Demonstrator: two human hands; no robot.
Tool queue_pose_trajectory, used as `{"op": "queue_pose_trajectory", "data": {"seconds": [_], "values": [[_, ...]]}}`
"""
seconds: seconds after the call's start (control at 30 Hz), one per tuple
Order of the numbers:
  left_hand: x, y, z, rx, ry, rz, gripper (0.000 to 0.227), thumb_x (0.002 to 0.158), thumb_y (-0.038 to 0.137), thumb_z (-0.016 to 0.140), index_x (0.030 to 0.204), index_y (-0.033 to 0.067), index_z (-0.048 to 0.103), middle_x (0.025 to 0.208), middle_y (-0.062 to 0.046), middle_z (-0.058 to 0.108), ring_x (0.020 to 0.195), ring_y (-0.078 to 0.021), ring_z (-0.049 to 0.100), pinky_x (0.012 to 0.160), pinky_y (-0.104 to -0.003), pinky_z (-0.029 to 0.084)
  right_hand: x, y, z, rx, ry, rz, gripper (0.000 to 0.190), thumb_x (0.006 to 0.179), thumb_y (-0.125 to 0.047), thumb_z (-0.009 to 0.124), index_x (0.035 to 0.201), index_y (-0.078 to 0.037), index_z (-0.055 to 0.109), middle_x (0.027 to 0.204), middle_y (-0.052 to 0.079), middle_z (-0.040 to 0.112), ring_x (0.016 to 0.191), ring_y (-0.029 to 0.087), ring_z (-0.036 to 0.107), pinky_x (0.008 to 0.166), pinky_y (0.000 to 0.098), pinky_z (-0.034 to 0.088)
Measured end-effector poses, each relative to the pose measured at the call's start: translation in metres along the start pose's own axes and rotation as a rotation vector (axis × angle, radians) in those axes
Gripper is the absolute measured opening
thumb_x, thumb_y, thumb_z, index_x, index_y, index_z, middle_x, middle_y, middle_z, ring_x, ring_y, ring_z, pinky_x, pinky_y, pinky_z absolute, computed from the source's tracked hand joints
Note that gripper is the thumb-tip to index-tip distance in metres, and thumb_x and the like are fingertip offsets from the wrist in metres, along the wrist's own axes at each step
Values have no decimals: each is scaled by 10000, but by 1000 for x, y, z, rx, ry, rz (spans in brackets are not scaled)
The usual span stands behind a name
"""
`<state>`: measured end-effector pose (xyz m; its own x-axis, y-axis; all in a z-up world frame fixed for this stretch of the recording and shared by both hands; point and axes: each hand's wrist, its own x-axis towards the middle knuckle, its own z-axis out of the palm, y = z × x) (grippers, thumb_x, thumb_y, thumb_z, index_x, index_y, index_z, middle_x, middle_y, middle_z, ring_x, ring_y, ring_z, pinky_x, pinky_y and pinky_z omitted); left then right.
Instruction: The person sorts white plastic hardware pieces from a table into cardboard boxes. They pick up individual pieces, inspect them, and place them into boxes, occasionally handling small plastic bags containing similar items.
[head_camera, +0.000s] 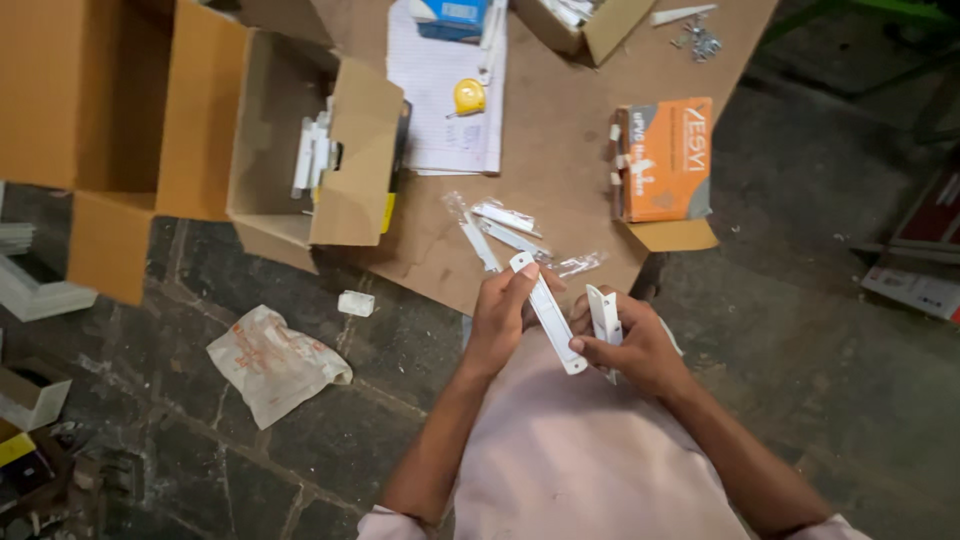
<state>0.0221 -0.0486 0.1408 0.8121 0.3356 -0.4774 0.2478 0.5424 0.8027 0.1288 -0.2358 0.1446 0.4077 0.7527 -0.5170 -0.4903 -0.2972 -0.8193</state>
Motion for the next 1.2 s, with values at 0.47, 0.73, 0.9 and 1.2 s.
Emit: {"op": "queue_pose_trajectory", "data": {"seconds": [0.47, 0.73, 0.9, 1.2], "values": [[39, 140, -172, 1538, 964, 454, 586, 877, 510, 727, 1232, 46, 688, 894, -247, 716, 804, -477, 674, 698, -602, 517, 82, -7, 36, 629, 31, 163, 411, 1038, -250, 483, 1338, 29, 513, 1214, 192, 656, 1049, 291, 659, 918, 456, 574], [57, 1, -150, 1187, 1273, 533, 446, 968, 456, 628, 1064, 25, 695, 923, -215, 697, 868, -425, 691, 759, -496, 543, 261, -176, 275, 182, -257, -329, 797, 1004, -529, 534, 1616, -146, 197, 1590, 70, 342, 1369, 198, 407, 961, 373, 475], [38, -53, -130, 1090, 892, 273, 254, 939, 284, 625, 1104, 101, 688, 945, -120, 737, 891, -363, 716, 785, -483, 552, 259, -179, 241, 169, -208, -707, 470, 1064, -260, 572, 1472, -43, 483, 1498, 95, 461, 1305, 206, 528, 1042, 380, 535], [50, -127, -132, 1025, 654, -111, 404, 899, 455, 704, 990, 61, 699, 979, -185, 727, 907, -401, 697, 794, -510, 541, 238, 33, 43, -960, 161, -423, 356, 885, -253, 738, 1144, -14, 692, 1046, 176, 703, 960, 299, 671, 860, 402, 531]]}}
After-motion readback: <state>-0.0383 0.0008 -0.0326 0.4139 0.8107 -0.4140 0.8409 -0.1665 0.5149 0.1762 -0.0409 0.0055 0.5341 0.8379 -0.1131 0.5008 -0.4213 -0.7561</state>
